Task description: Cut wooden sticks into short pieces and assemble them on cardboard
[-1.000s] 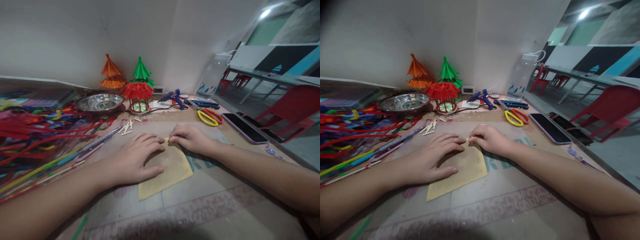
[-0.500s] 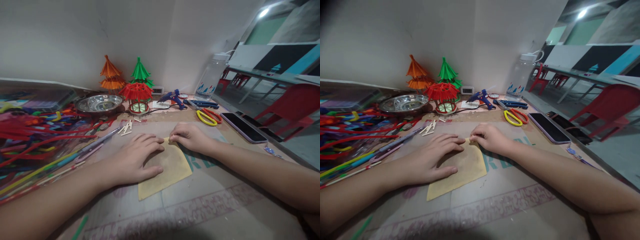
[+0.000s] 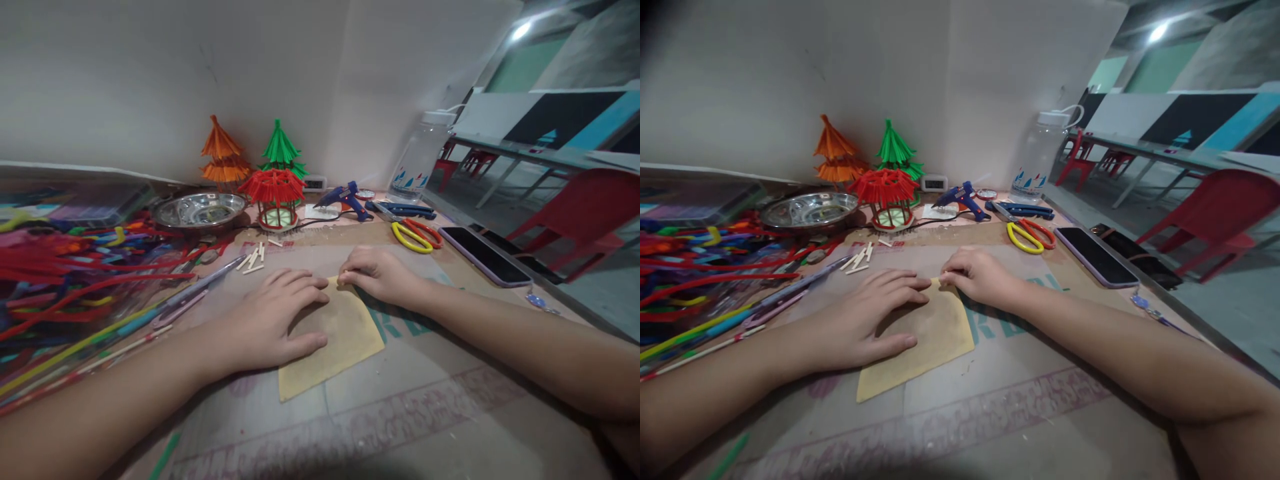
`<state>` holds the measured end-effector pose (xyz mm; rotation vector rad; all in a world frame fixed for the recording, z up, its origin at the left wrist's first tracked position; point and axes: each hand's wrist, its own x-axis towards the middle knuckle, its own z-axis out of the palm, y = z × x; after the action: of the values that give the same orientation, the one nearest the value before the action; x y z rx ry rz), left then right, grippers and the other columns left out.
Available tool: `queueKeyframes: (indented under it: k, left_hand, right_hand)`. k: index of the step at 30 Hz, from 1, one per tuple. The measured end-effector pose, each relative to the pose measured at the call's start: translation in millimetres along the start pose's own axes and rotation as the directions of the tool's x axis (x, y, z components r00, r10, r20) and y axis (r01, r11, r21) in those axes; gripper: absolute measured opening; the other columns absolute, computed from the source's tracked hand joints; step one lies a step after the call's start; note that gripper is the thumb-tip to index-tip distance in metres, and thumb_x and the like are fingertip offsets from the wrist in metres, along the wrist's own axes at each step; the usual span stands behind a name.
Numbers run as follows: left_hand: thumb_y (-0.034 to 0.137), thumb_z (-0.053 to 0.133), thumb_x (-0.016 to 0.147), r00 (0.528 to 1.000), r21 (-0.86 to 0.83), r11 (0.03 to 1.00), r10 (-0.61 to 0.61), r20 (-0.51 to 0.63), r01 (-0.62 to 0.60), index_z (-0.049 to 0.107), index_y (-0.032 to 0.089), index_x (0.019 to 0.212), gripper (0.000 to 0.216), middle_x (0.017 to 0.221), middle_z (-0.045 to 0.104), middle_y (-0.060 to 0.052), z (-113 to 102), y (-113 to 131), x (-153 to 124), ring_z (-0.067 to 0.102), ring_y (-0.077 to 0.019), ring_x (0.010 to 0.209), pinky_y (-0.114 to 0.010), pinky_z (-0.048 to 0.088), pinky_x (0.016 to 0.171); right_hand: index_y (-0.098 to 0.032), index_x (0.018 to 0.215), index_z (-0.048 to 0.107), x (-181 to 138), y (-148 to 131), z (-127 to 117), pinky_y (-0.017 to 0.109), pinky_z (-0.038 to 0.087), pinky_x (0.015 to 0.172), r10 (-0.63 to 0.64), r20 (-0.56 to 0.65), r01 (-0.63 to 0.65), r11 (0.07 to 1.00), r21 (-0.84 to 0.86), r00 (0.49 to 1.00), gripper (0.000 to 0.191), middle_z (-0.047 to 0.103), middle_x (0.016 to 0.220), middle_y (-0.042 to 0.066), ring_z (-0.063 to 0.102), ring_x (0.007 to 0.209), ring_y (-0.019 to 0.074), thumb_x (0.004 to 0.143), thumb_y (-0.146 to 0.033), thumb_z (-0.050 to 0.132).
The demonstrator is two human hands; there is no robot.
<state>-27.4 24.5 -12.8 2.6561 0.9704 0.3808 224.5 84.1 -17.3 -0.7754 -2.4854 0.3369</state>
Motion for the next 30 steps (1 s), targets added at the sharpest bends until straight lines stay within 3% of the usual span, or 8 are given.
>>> queueKeyframes:
  k: [25,30]
  left_hand:
    - [0.055,0.061,0.091,1.0,-0.016,1.0,0.016,-0.024,-0.016,0.062,0.019,0.127,0.05,0.146,0.057,-0.013,-0.9,1.2,-2.0,0.046,-0.0354,0.137,-0.057,0.035,0.114]
    - [0.053,0.062,0.091,1.0,-0.013,1.0,0.02,-0.021,-0.021,0.062,0.019,0.126,0.049,0.144,0.059,-0.014,-1.2,2.0,-1.3,0.047,-0.0354,0.137,-0.057,0.035,0.115]
  right_hand:
    - [-0.019,0.082,0.075,1.2,1.5,-2.4,0.032,0.045,0.079,0.059,0.01,-0.06,0.998,0.017,0.998,0.02,0.072,0.077,0.004,0.062,0.079,0.0178,0.095,-0.027,0.062]
    - [-0.019,0.085,0.075,3.5,2.5,-0.9,0.033,0.044,0.079,-0.006,0.02,0.006,1.0,0.013,1.0,0.02,0.072,0.078,0.005,0.062,0.078,0.0175,0.096,-0.028,0.061]
